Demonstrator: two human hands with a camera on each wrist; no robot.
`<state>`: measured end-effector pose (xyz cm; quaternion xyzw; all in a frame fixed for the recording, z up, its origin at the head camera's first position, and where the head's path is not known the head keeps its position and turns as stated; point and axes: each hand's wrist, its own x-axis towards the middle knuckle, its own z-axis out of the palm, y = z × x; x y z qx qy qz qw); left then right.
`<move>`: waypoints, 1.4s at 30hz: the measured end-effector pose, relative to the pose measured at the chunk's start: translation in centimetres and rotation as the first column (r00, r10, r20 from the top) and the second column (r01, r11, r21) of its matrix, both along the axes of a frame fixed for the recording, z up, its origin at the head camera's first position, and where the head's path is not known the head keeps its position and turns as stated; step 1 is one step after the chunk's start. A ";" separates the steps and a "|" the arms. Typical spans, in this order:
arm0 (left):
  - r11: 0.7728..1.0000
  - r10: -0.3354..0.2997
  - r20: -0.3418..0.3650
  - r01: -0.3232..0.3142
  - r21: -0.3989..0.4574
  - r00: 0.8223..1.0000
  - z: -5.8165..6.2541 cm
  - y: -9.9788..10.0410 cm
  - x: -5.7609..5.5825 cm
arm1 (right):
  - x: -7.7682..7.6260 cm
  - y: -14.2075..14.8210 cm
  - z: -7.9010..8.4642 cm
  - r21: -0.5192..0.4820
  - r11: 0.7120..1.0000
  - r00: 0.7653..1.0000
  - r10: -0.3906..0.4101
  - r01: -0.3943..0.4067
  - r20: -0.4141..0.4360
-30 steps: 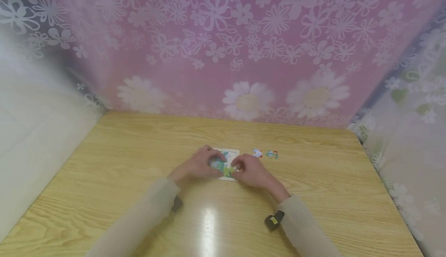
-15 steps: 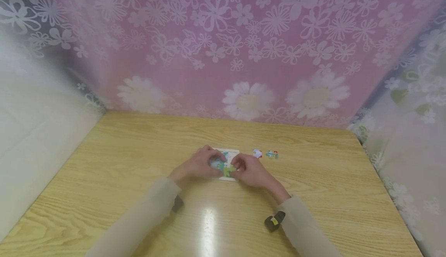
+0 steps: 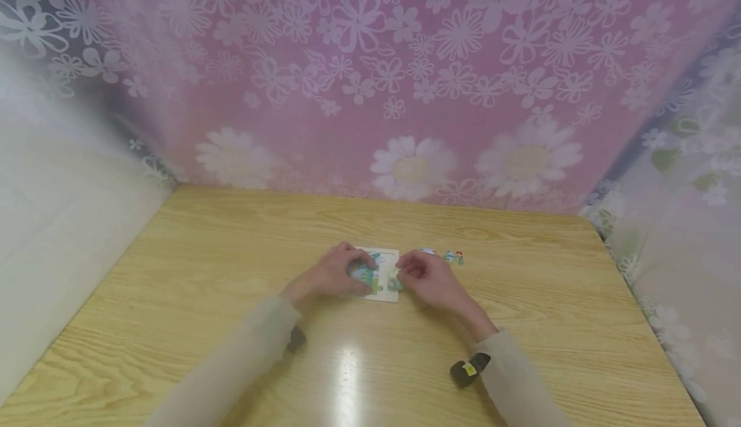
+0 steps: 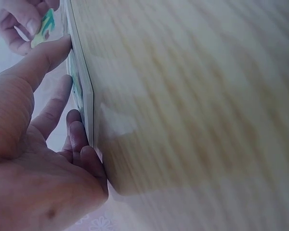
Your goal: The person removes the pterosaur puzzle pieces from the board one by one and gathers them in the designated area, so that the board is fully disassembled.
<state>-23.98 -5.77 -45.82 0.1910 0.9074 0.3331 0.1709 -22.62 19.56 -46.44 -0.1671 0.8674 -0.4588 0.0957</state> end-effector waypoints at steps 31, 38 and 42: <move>1.000 -0.003 -0.009 0.003 0.005 1.000 -0.1 -0.1 0.1 | -1.3 10.4 0.7 0.049 0.963 0.957 -0.256 0.265 -0.139; 1.000 -0.005 -0.012 0.005 -0.002 1.000 -0.1 0.0 -0.1 | -1.9 12.2 -0.2 0.074 0.953 0.946 -0.280 0.295 -0.164; 1.000 -0.007 -0.013 0.007 -0.007 1.000 -0.1 0.0 -0.1 | -2.2 12.9 -0.4 0.099 0.946 0.940 -0.286 0.308 -0.187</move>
